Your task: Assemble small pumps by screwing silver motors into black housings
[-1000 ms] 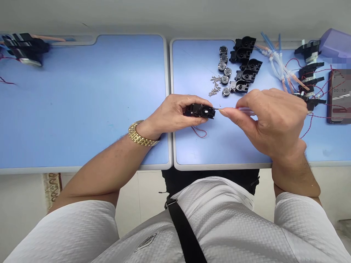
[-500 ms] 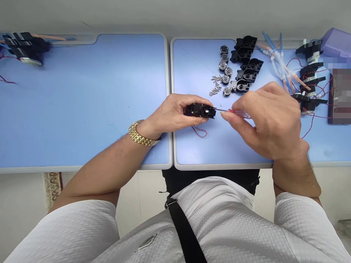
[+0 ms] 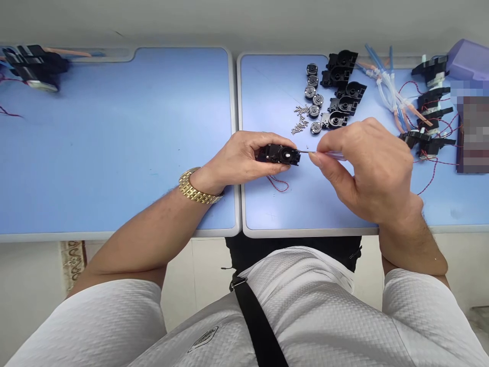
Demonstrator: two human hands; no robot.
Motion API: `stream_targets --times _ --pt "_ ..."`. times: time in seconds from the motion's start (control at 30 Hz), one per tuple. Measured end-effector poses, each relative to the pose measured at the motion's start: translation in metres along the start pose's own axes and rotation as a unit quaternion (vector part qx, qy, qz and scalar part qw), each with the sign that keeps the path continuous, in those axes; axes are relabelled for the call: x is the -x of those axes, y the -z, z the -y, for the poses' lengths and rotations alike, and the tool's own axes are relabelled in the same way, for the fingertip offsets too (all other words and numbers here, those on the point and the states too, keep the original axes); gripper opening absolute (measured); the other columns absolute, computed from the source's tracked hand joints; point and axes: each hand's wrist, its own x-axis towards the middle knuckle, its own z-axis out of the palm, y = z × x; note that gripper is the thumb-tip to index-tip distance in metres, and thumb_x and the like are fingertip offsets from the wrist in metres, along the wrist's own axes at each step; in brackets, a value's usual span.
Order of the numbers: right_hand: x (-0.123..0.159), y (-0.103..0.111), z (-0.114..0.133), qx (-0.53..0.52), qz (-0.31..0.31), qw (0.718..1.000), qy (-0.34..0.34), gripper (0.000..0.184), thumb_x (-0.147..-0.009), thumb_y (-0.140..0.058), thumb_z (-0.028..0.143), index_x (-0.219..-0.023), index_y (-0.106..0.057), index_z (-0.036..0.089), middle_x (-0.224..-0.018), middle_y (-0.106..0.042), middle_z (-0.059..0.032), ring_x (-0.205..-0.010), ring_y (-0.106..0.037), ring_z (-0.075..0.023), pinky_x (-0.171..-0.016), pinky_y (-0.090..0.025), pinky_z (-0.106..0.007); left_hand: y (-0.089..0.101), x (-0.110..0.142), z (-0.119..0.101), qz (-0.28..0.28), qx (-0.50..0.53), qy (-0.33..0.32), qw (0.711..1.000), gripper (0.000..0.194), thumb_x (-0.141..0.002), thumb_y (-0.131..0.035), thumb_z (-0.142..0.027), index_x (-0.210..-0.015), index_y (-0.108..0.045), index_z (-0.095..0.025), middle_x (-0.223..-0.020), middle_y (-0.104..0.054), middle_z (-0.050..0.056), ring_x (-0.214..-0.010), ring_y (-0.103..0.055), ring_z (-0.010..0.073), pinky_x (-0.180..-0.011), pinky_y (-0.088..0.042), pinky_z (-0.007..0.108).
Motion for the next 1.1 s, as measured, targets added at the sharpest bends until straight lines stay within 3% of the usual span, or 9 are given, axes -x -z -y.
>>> stream_targets --times 0.17,0.27,0.3,0.43,0.53,0.67,0.83,1.0,1.1 --pt "-0.002 -0.006 -0.007 0.041 -0.068 0.996 0.038 0.032 -0.115 -0.08 0.049 -0.094 -0.078 0.026 -0.068 -0.075 0.0057 -0.058 -0.068 -0.015 -0.059 -0.046 -0.033 0.0 0.0 -0.001 0.004 -0.004 0.006 1.0 0.038 -0.091 -0.092 -0.036 -0.127 -0.092 -0.024 -0.105 -0.09 0.004 -0.09 -0.082 0.0201 -0.081 -0.065 0.031" --pt "0.0 -0.006 -0.011 0.082 -0.096 0.992 0.023 0.054 -0.117 -0.071 0.068 -0.084 -0.075 0.025 -0.057 -0.065 0.0052 -0.051 -0.061 -0.015 -0.052 -0.032 -0.035 0.0 0.0 -0.001 0.003 -0.006 0.008 1.0 0.038 -0.09 -0.092 -0.035 -0.127 -0.093 -0.024 -0.105 -0.09 0.004 -0.09 -0.082 0.0196 -0.082 -0.065 0.031" --pt "0.001 -0.005 -0.01 0.085 -0.076 0.993 0.01 0.057 -0.119 -0.066 0.069 -0.084 -0.076 0.025 -0.058 -0.067 0.0042 -0.052 -0.062 -0.0156 -0.053 -0.032 -0.036 0.0 0.0 -0.001 0.002 -0.006 0.008 1.0 0.039 -0.09 -0.092 -0.035 -0.127 -0.093 -0.024 -0.105 -0.09 0.004 -0.089 -0.081 0.0194 -0.082 -0.064 0.031" --pt "-0.002 0.002 0.001 0.044 -0.001 0.997 -0.057 0.051 -0.123 -0.055 0.067 -0.11 -0.085 0.027 -0.08 -0.083 -0.0005 -0.068 -0.077 -0.0198 -0.06 -0.044 -0.036 0.0 0.001 0.0 0.001 -0.004 0.007 1.0 0.04 -0.09 -0.093 -0.037 -0.128 -0.093 -0.023 -0.108 -0.091 0.004 -0.091 -0.082 0.0195 -0.083 -0.065 0.03" --pt "-0.01 0.0 0.013 0.034 0.077 0.989 -0.118 0.042 -0.118 -0.066 0.066 -0.128 -0.086 0.031 -0.09 -0.085 -0.0029 -0.089 -0.085 -0.0274 -0.072 -0.054 -0.038 0.0 0.001 0.0 0.001 -0.004 0.006 1.0 0.04 -0.09 -0.093 -0.037 -0.127 -0.092 -0.024 -0.11 -0.091 0.005 -0.094 -0.083 0.0202 -0.085 -0.066 0.031" --pt "-0.019 -0.007 0.02 0.051 0.087 0.986 -0.133 0.044 -0.113 -0.072 0.066 -0.134 -0.085 0.03 -0.089 -0.082 -0.0038 -0.096 -0.084 -0.0304 -0.076 -0.057 -0.04 0.0 0.0 0.0 0.001 -0.003 0.007 1.0 0.039 -0.09 -0.094 -0.035 -0.128 -0.092 -0.024 -0.108 -0.091 0.004 -0.093 -0.083 0.0201 -0.084 -0.066 0.031" --pt "-0.008 -0.006 0.007 0.072 0.063 0.987 -0.13 0.045 -0.112 -0.072 0.069 -0.121 -0.085 0.026 -0.078 -0.075 -0.0021 -0.084 -0.078 -0.0266 -0.071 -0.052 -0.038 0.0 0.0 0.001 0.003 -0.007 0.002 1.0 0.038 -0.09 -0.093 -0.034 -0.127 -0.093 -0.024 -0.108 -0.091 0.004 -0.093 -0.084 0.0207 -0.085 -0.066 0.031" --pt "0.003 -0.005 -0.008 0.089 -0.075 0.993 -0.023 0.066 -0.116 -0.065 0.078 -0.076 -0.068 0.025 -0.053 -0.055 0.0044 -0.051 -0.049 -0.0142 -0.055 -0.031 -0.036 0.001 0.0 0.0 0.004 -0.007 -0.001 1.0 0.038 -0.09 -0.092 -0.035 -0.127 -0.093 -0.024 -0.108 -0.091 0.004 -0.09 -0.082 0.0195 -0.082 -0.065 0.03" --pt "0.002 -0.003 -0.007 0.086 -0.044 0.995 -0.038 0.063 -0.123 -0.052 0.073 -0.086 -0.074 0.026 -0.063 -0.069 0.0019 -0.055 -0.059 -0.016 -0.056 -0.036 -0.038 0.001 0.0 0.001 0.003 -0.009 0.002 1.0 0.04 -0.09 -0.093 -0.036 -0.127 -0.093 -0.024 -0.109 -0.091 0.005 -0.092 -0.083 0.0199 -0.083 -0.065 0.03"
